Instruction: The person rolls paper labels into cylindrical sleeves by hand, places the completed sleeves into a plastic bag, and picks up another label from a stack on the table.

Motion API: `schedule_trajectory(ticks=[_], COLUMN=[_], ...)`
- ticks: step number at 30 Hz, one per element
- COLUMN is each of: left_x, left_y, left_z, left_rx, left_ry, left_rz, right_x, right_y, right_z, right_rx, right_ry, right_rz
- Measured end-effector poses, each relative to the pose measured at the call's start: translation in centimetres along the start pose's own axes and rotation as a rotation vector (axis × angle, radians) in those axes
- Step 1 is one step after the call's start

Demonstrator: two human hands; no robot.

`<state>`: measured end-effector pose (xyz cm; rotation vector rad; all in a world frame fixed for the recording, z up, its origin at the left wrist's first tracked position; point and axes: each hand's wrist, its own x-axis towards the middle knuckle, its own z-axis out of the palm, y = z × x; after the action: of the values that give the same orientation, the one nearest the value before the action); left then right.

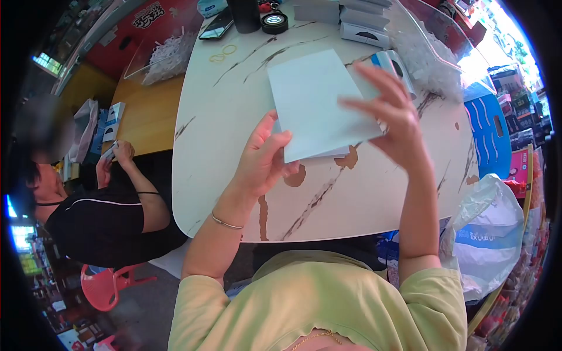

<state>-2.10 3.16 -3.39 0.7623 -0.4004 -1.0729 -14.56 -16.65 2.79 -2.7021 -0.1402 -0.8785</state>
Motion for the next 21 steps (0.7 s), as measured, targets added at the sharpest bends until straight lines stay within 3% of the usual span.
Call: schedule_trajectory(ticks=[2, 5, 8, 11, 13, 17, 19, 21], left_x=[-0.1, 0.2, 0.1, 0.3, 0.3, 0.1, 0.2, 0.3], left_y=[-0.1, -0.3, -0.2, -0.4, -0.1, 0.6, 0.1, 0.2], left_z=[0.1, 0.7, -0.2, -0.8, -0.8, -0.6, -1.2, -1.0], left_rx=[-0.007, 0.17, 0.02, 0.02, -0.155, -0.297, 0.087, 0.148], left_ry=[-0.074, 0.119, 0.055, 0.0, -0.157, -0.217, -0.181, -0.139], left_rz=[0.001, 0.167, 0.033, 0.067, -0.022, -0.05, 0.019, 0.014], right_x=[-1.0, -1.5, -2.1, -3.5, -3.4, -3.3, -3.4, -3.8], right_y=[-1.0, -1.9, -1.3, -1.0, -0.9, -1.0, -1.1, -1.1], right_z=[1.0, 1.2, 1.8, 3.5, 3.8, 3.9, 4.0, 4.0], right_rx=[0.246, 0.48, 0.779, 1.286, 1.263, 1.175, 1.162, 1.215], right_ry=[-0.024, -0.064, -0.151, 0.031, 0.069, 0.161, 0.177, 0.137], right_rz=[-0.021, -0.055, -0.057, 0.22, 0.285, 0.361, 0.35, 0.265])
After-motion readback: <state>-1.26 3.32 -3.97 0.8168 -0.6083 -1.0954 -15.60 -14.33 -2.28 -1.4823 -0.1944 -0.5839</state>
